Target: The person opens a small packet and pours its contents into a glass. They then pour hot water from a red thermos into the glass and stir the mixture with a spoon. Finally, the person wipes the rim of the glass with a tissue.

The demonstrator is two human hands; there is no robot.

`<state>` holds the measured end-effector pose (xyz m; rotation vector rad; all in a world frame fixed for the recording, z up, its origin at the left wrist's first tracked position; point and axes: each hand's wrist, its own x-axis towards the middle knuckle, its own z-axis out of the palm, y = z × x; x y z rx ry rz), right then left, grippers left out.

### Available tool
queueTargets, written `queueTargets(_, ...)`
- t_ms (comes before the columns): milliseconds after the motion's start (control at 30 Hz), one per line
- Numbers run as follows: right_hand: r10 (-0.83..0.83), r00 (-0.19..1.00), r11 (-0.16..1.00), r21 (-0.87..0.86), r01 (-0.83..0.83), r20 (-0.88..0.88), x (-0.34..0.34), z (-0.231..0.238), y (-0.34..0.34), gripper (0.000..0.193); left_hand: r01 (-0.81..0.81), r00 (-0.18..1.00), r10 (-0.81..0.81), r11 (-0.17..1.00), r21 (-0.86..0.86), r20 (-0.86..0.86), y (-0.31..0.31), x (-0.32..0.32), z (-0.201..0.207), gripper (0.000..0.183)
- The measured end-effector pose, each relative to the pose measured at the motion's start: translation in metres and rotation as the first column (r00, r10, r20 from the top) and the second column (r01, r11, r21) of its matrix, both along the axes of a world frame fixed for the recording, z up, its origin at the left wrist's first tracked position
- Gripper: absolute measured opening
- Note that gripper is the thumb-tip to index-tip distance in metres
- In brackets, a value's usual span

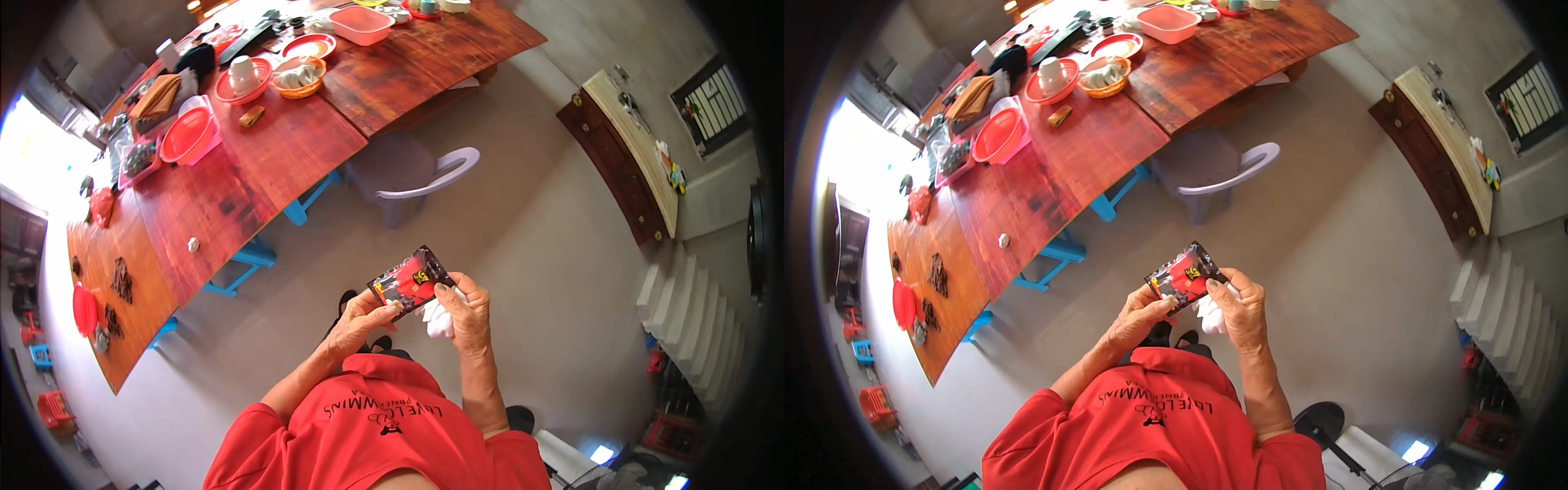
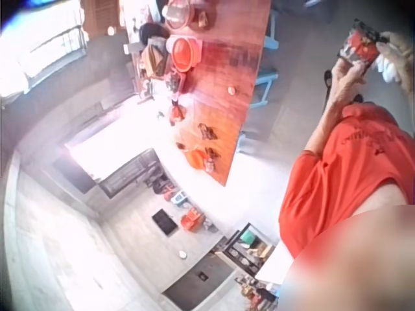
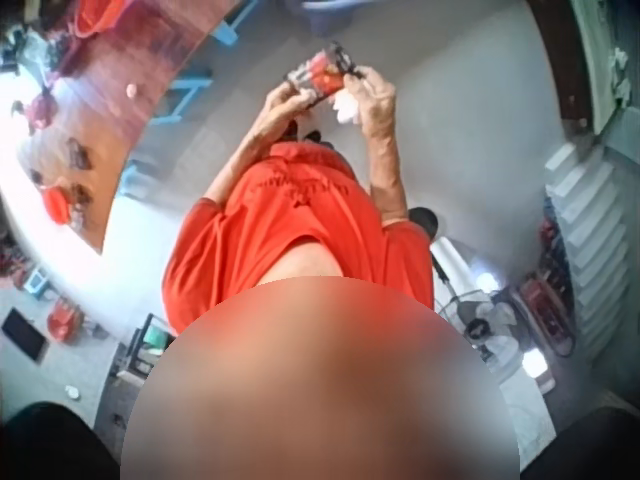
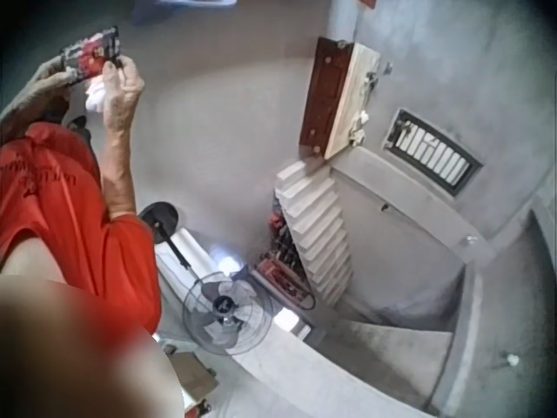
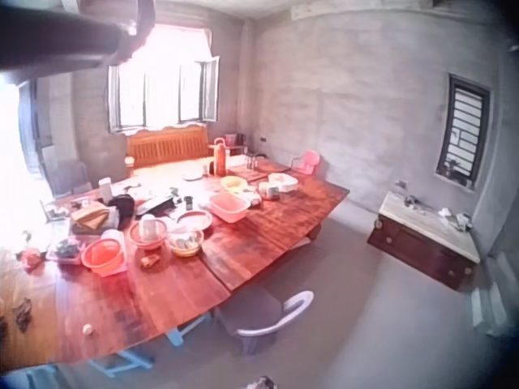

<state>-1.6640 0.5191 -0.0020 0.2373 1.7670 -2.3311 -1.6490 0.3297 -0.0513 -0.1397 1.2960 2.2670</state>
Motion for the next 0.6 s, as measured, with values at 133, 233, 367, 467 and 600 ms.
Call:
queueTargets(133, -0.084, 0.996, 0.996, 0.022, 0.085, -0.043, -0.021, -0.005, -0.001, 0.017, 0.062, 0.996, -0.05, 0.983, 0.173, -0.076, -0.012, -0.041, -0.005, 0.043)
queueTargets(233, -0.121, 0.992, 0.992, 0.033, 0.122, -0.027, -0.037, -0.001, -0.004, 0.018, 0.119, 0.988, -0.103, 0.983, 0.141, -0.114, -0.016, -0.078, 0.001, 0.041)
queueTargets(367, -0.109, 0.994, 0.992, 0.062, 0.107, 0.02, -0.057, 0.007, -0.005, 0.019, 0.184, 0.979, -0.173, 0.978, 0.099, -0.106, -0.008, -0.123, 0.011, 0.031)
queueTargets(467, -0.172, 0.985, 0.977, 0.13, 0.171, -0.006, -0.063, 0.002, -0.001, 0.02, 0.245, 0.963, -0.24, 0.969, 0.021, -0.12, 0.006, -0.144, 0.012, 0.021)
queueTargets(600, -0.289, 0.955, 0.938, 0.179, 0.297, -0.069, -0.072, 0.0, 0.022, 0.019, 0.196, 0.98, -0.197, 0.973, 0.121, -0.009, 0.044, -0.159, 0.007, 0.013)
